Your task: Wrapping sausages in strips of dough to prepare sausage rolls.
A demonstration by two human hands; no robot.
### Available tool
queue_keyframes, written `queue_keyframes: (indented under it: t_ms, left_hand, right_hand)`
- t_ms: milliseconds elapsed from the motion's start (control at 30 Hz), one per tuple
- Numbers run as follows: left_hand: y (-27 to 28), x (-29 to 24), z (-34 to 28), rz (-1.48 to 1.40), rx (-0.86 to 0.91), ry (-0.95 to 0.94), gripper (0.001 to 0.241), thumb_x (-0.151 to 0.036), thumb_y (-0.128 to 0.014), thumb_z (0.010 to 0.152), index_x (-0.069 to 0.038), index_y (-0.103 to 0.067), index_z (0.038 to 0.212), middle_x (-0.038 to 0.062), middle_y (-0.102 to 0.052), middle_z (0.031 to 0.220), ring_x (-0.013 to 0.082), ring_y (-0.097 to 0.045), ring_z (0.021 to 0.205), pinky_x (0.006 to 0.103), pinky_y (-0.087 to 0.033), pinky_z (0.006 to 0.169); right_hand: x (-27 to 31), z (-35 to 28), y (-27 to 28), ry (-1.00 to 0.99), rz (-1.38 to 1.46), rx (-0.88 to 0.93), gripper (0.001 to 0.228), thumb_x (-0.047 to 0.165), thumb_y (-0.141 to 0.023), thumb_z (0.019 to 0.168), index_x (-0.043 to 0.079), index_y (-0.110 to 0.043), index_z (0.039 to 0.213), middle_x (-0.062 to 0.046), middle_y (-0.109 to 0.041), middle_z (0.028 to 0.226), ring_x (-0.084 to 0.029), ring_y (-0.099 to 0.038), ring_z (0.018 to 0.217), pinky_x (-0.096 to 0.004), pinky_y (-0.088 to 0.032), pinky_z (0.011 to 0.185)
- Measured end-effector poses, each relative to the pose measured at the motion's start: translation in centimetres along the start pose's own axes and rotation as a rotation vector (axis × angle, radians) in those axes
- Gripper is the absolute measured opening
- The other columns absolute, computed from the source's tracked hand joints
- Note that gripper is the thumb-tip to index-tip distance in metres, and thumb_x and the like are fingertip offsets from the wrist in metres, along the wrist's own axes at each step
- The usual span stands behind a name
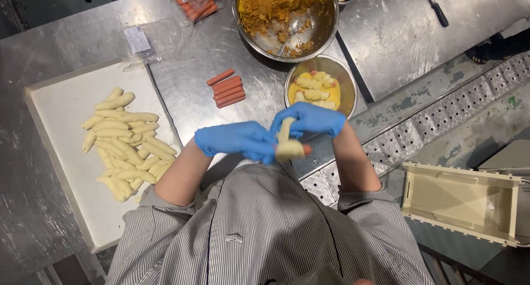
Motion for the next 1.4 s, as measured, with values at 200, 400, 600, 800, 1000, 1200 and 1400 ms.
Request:
queue_keyframes:
  t_ms: [200,400,600,800,1000,1200,1400]
  left_hand:
    - [7.1,5.4,1.6,0.671,-0.601,0.289,0.044,-0.040,-0.057,0.099,-0.002,-0.072,0.083,0.002,-0.064,0.069,0.0077,-0.058,0.060,0.0243,-0.047,0.062]
    - [7.9,2.2,-1.9,-0.062,-0.642,-0.154,0.038,-0.037,-0.050,0.114,-0.004,-0.059,0.097,-0.003,-0.045,0.078,0.0058,-0.037,0.067,0.0269,-0.030,0.059]
    - [0.6,1.5,0.0,0.575,-0.039,0.150,0.038,-0.038,-0.062,0.095,-0.005,-0.074,0.111,0.003,-0.074,0.083,0.0108,-0.064,0.075,0.0293,-0.054,0.071]
    - [6.4,4.0,1.0,0.939,-0.764,0.147,0.034,-0.031,-0.053,0.104,-0.004,-0.074,0.098,0.019,-0.072,0.087,0.0355,-0.068,0.081,0.0412,-0.049,0.072]
    - [5.8,1.5,0.3,1.130,-0.954,-0.238,0.034,-0.029,-0.045,0.109,0.001,-0.059,0.117,0.018,-0.065,0.087,0.0332,-0.063,0.078,0.0425,-0.046,0.068]
    - [2.9,-0.7,1.2,0.026,-0.655,-0.241,0.042,-0.035,-0.045,0.105,-0.005,-0.060,0.131,-0.006,-0.056,0.083,0.0047,-0.050,0.074,0.0221,-0.037,0.063]
    - [4.0,1.3,0.3,-0.039,-0.388,-0.161,0.039,-0.034,-0.052,0.110,-0.004,-0.072,0.125,-0.006,-0.048,0.078,0.0015,-0.040,0.066,0.0202,-0.033,0.057]
  right_hand:
    - [10.7,-1.6,0.1,0.001,-0.867,-0.884,0.042,0.017,-0.073,0.086,0.011,-0.072,0.128,-0.013,-0.075,0.095,-0.027,-0.074,0.085,-0.036,-0.056,0.076]
    - [0.3,0.7,-2.4,-0.019,-0.284,-0.523,0.053,0.016,-0.066,0.098,0.005,-0.053,0.148,-0.015,-0.074,0.103,-0.027,-0.075,0.093,-0.039,-0.056,0.084]
    - [-1.2,1.4,-0.5,0.085,-0.419,-0.412,0.050,0.007,-0.064,0.087,0.016,-0.072,0.135,-0.014,-0.079,0.110,-0.024,-0.078,0.095,-0.038,-0.061,0.083]
    - [7.4,-0.2,-2.9,-0.088,-0.865,-1.015,0.035,0.010,-0.066,0.086,0.009,-0.069,0.121,-0.017,-0.068,0.079,-0.033,-0.066,0.074,-0.048,-0.049,0.065]
    - [-6.3,1.7,-2.0,-0.020,0.599,-0.614,0.027,0.026,-0.056,0.109,0.001,-0.065,0.105,-0.003,-0.063,0.085,-0.017,-0.056,0.072,-0.034,-0.039,0.061]
    - [0.4,1.3,-4.5,0.258,1.245,-0.089,0.054,0.049,-0.044,0.110,-0.002,-0.059,0.102,0.001,-0.041,0.069,-0.012,-0.035,0.060,-0.029,-0.030,0.060]
    - [-2.7,1.1,-4.4,0.082,1.048,-0.144,0.045,0.047,-0.058,0.094,0.004,-0.063,0.104,-0.009,-0.068,0.084,-0.022,-0.065,0.059,-0.037,-0.050,0.048]
Point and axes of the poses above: each hand's wrist, its own z-axis towards the middle knuckle, its own y-axis out of the back of the hand, x = y × z, the point moved 7 cm from there along z, towards the middle knuckle
